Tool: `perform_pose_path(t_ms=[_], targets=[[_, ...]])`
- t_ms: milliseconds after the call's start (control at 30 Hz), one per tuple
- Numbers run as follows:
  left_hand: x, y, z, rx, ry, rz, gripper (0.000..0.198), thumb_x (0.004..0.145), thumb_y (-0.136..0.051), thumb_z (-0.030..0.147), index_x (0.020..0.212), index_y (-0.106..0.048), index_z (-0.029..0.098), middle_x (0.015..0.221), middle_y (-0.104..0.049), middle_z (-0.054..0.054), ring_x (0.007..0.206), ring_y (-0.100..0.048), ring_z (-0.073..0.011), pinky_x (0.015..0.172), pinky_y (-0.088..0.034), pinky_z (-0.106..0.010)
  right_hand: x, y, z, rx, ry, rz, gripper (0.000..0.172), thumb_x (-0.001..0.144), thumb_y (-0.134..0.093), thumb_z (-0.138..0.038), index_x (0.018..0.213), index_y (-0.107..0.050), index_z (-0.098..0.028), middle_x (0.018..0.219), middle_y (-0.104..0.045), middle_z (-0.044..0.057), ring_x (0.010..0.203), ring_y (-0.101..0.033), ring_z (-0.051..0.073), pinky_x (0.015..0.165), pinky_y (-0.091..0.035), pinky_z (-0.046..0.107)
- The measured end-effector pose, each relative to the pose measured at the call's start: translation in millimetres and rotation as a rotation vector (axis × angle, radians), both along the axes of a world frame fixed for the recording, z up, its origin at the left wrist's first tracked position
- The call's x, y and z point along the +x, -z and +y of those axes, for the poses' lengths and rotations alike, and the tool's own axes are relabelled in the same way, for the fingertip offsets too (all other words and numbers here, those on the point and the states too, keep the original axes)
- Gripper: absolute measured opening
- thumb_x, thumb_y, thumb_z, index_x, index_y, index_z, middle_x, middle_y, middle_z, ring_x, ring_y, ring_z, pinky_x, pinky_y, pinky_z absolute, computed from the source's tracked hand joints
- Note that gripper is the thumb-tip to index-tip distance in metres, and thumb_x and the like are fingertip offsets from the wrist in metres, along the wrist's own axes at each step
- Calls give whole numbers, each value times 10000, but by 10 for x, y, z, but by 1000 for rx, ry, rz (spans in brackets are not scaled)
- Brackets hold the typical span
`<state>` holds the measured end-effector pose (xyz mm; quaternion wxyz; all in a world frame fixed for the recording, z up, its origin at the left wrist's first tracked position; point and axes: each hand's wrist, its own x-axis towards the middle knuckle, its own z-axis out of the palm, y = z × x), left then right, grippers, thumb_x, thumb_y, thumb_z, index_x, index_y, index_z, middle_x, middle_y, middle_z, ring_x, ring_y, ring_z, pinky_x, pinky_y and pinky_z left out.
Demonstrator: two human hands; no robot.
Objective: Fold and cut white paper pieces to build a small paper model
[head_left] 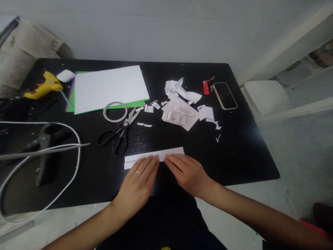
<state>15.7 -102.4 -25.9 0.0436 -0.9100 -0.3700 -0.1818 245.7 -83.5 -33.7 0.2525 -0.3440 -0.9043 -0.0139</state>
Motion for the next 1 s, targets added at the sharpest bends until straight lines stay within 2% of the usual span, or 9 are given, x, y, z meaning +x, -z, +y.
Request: perform_pose_path(t_ms=[467,700,867,1000], targets=[[14,-8,-32,-32,-29,41,407,996,-374,-6,1278,-666,-33,1323,-730,-216,1211,-692,-330,1050,-531,-481,-16,21,-141,-70,66,-53,344,985,-550,-15,1276,-731,-51,1303,-766,119,1195,-722,265,1048,-632,398],[-105,20,-114,-68,-56,68,386,971,-471,-17,1315,-645,-23,1376,-702,-221,1290,-659,-336,1097,-516,-492,-8,48,-178,-86,78,-61,380,978,-550,-6,1320,-708,-48,1327,-753,131,1224,-707,278,1058,-631,402],[-190,-22,-127,-45,-79,9,286,983,-584,35,1249,-668,-28,1281,-741,-226,1203,-702,-323,1051,-533,-481,-2,56,-176,-82,73,-52,390,971,-542,6,1324,-702,-33,1317,-753,151,1220,-707,282,1041,-643,416],[-258,-56,-155,-51,-113,-5,271,992,-604,67,1239,-667,-25,1254,-741,-228,1174,-709,-323,1038,-533,-483,-13,39,-172,-91,72,-62,383,975,-537,5,1315,-709,-38,1312,-756,145,1206,-712,285,1034,-646,416]])
